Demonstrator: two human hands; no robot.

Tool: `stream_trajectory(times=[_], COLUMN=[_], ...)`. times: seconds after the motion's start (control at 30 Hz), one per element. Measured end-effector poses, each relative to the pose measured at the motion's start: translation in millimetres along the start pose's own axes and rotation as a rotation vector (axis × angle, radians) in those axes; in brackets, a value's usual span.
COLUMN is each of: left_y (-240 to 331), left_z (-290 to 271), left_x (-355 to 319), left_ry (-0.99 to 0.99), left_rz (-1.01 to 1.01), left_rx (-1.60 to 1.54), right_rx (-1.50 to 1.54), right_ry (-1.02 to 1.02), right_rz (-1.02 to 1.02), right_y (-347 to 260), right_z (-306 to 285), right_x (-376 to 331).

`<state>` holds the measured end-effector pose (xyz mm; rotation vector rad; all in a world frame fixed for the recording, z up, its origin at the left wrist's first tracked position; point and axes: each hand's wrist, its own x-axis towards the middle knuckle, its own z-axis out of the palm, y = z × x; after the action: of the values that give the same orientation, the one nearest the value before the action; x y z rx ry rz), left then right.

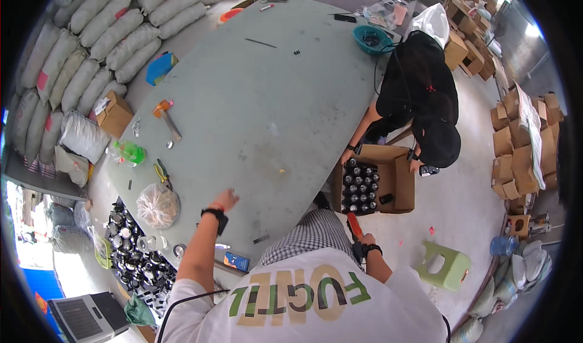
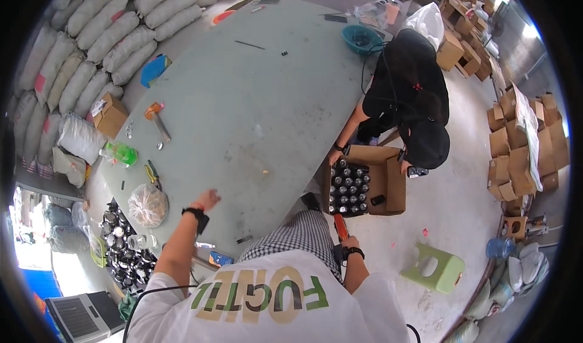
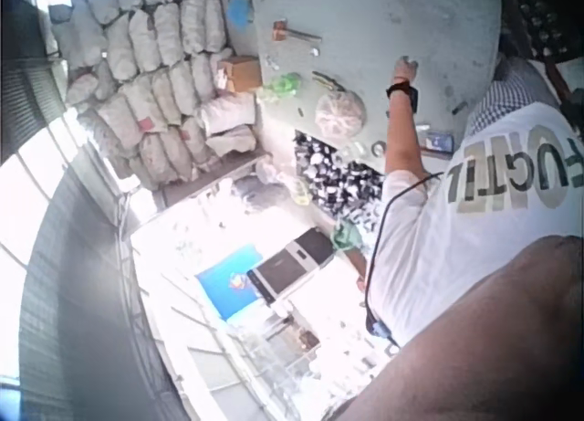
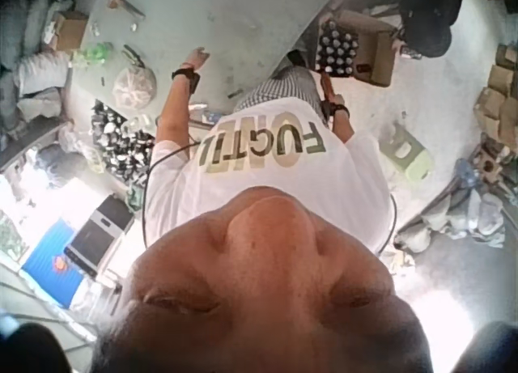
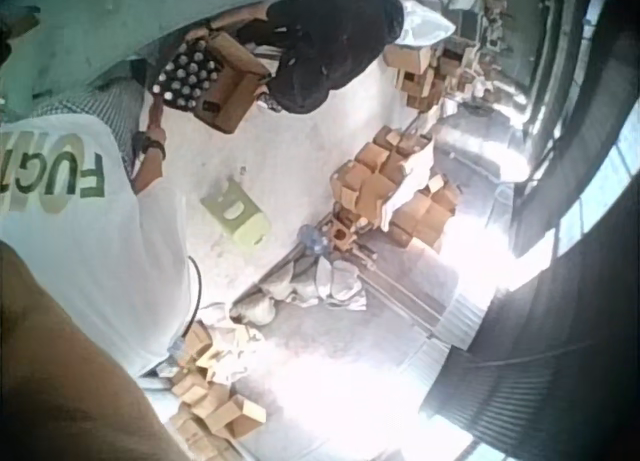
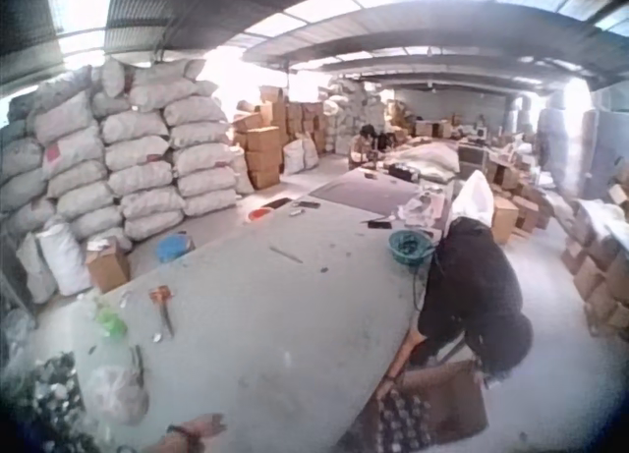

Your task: Organizing and cleaning manufactured parts at a workstation.

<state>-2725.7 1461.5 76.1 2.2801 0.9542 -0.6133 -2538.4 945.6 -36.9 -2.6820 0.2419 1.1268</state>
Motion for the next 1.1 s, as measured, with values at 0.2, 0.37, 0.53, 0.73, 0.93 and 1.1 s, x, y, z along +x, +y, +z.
stream_trajectory(times=[0.2,0.37,0.53,0.73,0.93,1.1], left_y=[92,168,214,257,250,264], left_z=[-138,-240,-289,-309,-341,-341], left_x=[69,67,77,67,67,52], left_ry=[0.297,0.481,0.533,0.53,0.616,0.597], left_rz=[0.192,0.208,0.263,0.163,0.221,0.119], left_rx=[0.277,0.473,0.509,0.547,0.6,0.539], right_rx=[0.002,0.13,0.142,0.109,0.067,-0.004], right_ry=[-0.052,-0.06,-0.083,-0.172,-0.141,-0.084], right_rz=[-0.025,0.027,0.157,0.185,0.084,0.072], right_y=[30,24,65,94,105,105], right_z=[2,-20,-11,-14,-29,-35], right_x=[13,-11,-13,-16,-8,-15])
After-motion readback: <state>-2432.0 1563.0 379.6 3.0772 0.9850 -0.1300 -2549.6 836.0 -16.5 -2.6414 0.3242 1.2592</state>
